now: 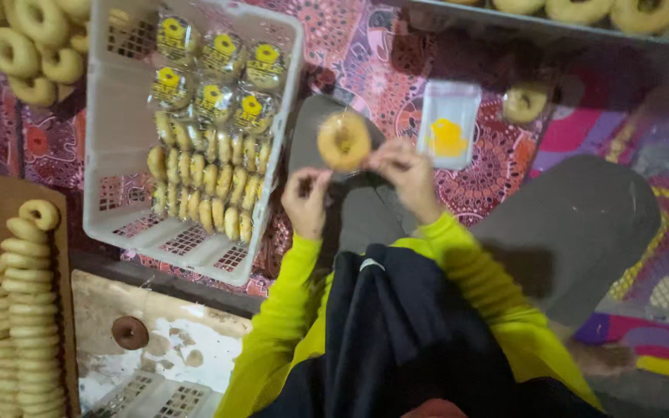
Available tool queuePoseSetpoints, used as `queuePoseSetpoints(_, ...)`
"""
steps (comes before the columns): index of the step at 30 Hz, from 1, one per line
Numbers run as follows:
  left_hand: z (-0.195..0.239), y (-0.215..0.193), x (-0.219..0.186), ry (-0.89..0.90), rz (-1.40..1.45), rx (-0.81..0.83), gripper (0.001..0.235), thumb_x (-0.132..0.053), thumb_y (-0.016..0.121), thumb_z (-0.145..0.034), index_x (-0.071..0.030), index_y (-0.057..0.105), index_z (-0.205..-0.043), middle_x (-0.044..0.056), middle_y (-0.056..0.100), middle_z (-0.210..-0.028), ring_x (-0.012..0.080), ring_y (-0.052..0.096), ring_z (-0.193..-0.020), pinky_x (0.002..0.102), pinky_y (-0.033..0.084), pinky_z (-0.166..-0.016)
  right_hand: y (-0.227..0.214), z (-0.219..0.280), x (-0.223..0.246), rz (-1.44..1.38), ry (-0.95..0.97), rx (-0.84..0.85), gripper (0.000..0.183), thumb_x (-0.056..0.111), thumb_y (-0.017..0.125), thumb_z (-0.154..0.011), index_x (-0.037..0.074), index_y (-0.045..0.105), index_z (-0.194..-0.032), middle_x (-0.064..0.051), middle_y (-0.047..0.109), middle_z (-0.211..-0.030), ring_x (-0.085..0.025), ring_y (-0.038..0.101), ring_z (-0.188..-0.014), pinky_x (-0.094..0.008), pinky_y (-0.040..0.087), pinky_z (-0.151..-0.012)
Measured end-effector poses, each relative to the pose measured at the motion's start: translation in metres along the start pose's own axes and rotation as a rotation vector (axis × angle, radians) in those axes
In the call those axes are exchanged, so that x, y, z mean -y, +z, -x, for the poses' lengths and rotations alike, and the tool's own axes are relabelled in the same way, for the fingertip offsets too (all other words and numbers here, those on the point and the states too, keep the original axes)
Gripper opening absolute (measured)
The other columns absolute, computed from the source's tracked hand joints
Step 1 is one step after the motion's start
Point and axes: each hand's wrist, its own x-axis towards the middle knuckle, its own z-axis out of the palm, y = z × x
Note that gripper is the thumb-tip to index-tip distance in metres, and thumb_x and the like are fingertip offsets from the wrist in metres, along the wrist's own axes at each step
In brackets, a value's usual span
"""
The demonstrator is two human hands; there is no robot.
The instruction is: The person sits on the floor and packages donuts by placing them into small clear plastic bags. They seal the bags and place the packaged donuts into a white plastic basket. The person handles donuts from a metal tray and a cardboard box, packaging them one at a time.
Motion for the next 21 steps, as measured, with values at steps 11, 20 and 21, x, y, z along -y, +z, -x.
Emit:
queuePoseSetpoints(11, 0.004, 0.056, 0.047, -0.082, -0.031, 0.743, 0.073, -0.012, 0.081, -0.084, 0.001, 0.044, -0.146, 0.014, 0.041, -0.145, 0.0195, 0.058, -0.114, 0.032, 0.056, -0.091, -0.129, 0.014, -0.088, -0.386, 0.433, -0.341, 0.035, 0.004, 0.074, -0.091, -0.002, 0.064, -0.124, -0.013, 0.071, -0.113, -0.020, 0.072, -0.101, -0.032, 0.061, -0.087)
queuePoseSetpoints(20, -0.083, 0.240, 0.167, 0.040, -0.551, 0.540, 0.091, -0.012, 0.081, -0.080, 0.000, 0.033, -0.157, 0.027, 0.048, -0.151, 0.0428, 0.047, -0.143, 0.044, 0.038, -0.122, -0.280, -0.067, -0.130, 1.053, 0.179, -0.903, 0.081, 0.034, 0.101, -0.076, -0.007, 0.052, -0.126, -0.034, 0.048, -0.133, -0.053, 0.050, -0.124, -0.065, 0.044, -0.097)
queuePoseSetpoints(21, -0.082, 0.245, 0.169, 0.019, -0.532, 0.569, 0.095, -0.013, 0.083, -0.078, 0.001, 0.030, -0.156, 0.027, 0.046, -0.151, 0.0429, 0.045, -0.143, 0.043, 0.037, -0.121, -0.277, -0.066, -0.132, 1.044, 0.149, -0.924, 0.073, 0.030, 0.097, -0.078, -0.005, 0.054, -0.126, -0.031, 0.049, -0.134, -0.051, 0.051, -0.125, -0.063, 0.044, -0.100)
